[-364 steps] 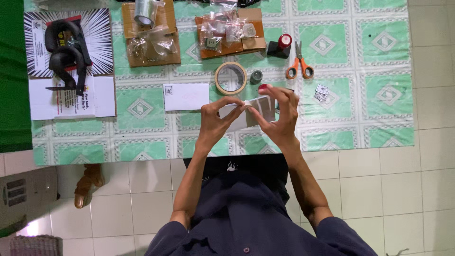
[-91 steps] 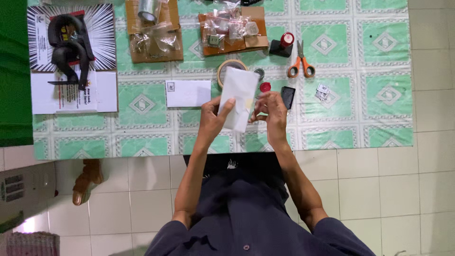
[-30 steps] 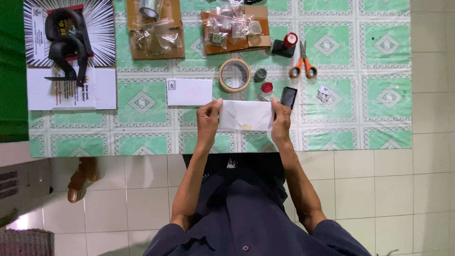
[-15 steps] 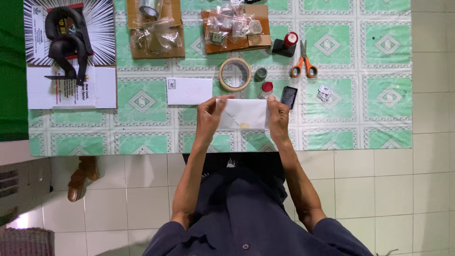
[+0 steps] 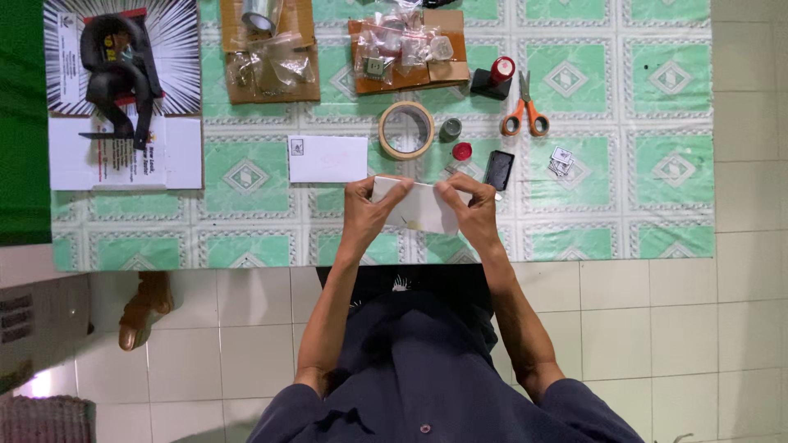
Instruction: The person inserts a document into a white envelope, seals it with tape, and then uses a red ink stamp to mark the envelope. The person handles the envelope, document, tape, scissors, and stamp during the process.
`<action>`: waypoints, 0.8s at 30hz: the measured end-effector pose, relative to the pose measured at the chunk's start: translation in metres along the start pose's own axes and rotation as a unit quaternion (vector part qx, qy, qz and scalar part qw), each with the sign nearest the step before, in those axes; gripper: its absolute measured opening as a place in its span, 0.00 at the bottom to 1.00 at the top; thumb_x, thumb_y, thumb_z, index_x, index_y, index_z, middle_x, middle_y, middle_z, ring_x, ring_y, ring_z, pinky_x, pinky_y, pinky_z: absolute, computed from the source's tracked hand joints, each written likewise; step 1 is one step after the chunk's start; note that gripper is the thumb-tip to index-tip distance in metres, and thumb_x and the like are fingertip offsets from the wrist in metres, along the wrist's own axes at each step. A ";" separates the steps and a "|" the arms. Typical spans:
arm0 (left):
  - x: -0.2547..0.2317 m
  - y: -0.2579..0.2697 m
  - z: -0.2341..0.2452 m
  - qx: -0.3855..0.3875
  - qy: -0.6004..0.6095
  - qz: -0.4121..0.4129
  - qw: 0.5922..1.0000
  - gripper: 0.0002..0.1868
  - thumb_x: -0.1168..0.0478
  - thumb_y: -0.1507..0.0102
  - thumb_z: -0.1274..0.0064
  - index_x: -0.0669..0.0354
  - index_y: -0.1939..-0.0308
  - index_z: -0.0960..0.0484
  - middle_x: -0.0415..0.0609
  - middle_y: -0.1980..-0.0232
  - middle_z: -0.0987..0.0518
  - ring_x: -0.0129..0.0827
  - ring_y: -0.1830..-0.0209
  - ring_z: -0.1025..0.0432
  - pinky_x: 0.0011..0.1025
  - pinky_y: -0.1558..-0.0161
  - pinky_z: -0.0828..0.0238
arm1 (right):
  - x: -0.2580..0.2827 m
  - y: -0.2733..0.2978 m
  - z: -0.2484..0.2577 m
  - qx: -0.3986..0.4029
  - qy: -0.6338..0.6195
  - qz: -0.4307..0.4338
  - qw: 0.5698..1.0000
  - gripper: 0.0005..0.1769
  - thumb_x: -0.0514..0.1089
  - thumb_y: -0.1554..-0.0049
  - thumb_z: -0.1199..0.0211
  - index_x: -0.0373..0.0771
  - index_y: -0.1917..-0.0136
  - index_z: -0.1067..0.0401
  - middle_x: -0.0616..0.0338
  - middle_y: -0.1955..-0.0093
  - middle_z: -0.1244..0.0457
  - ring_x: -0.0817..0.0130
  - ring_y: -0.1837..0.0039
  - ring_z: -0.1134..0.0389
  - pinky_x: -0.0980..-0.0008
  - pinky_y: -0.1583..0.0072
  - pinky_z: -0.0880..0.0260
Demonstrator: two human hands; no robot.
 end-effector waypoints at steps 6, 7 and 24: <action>0.022 -0.005 0.005 -0.043 0.022 0.025 0.999 0.28 0.42 0.30 0.50 0.63 0.63 0.09 0.42 0.77 0.21 0.20 0.77 0.32 0.22 0.72 0.35 | -0.017 0.008 0.007 0.005 -0.102 -0.072 0.992 0.15 0.44 0.33 0.40 0.30 0.53 0.21 0.69 0.62 0.39 0.83 0.59 0.41 0.78 0.57 0.43; 0.022 -0.005 0.005 -0.044 0.025 0.027 0.998 0.31 0.40 0.28 0.55 0.63 0.62 0.09 0.41 0.78 0.22 0.20 0.78 0.33 0.22 0.71 0.36 | -0.018 0.008 0.007 0.005 -0.103 -0.067 0.992 0.16 0.45 0.33 0.40 0.29 0.52 0.21 0.69 0.62 0.39 0.83 0.59 0.41 0.78 0.57 0.43; 0.038 -0.006 -0.002 -0.023 0.151 0.044 0.987 0.24 0.44 0.25 0.57 0.61 0.59 0.20 0.36 0.71 0.28 0.18 0.73 0.36 0.24 0.72 0.36 | 0.016 0.010 -0.007 0.074 -0.281 -0.006 0.957 0.37 0.67 0.33 0.60 0.37 0.33 0.29 0.57 0.35 0.34 0.69 0.36 0.32 0.68 0.40 0.29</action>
Point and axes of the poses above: each hand's wrist, its own y-axis away from the middle knuckle, its own z-axis out of the back of the hand, x = y × z, the point moved 2 cm from there along -y, towards the middle knuckle
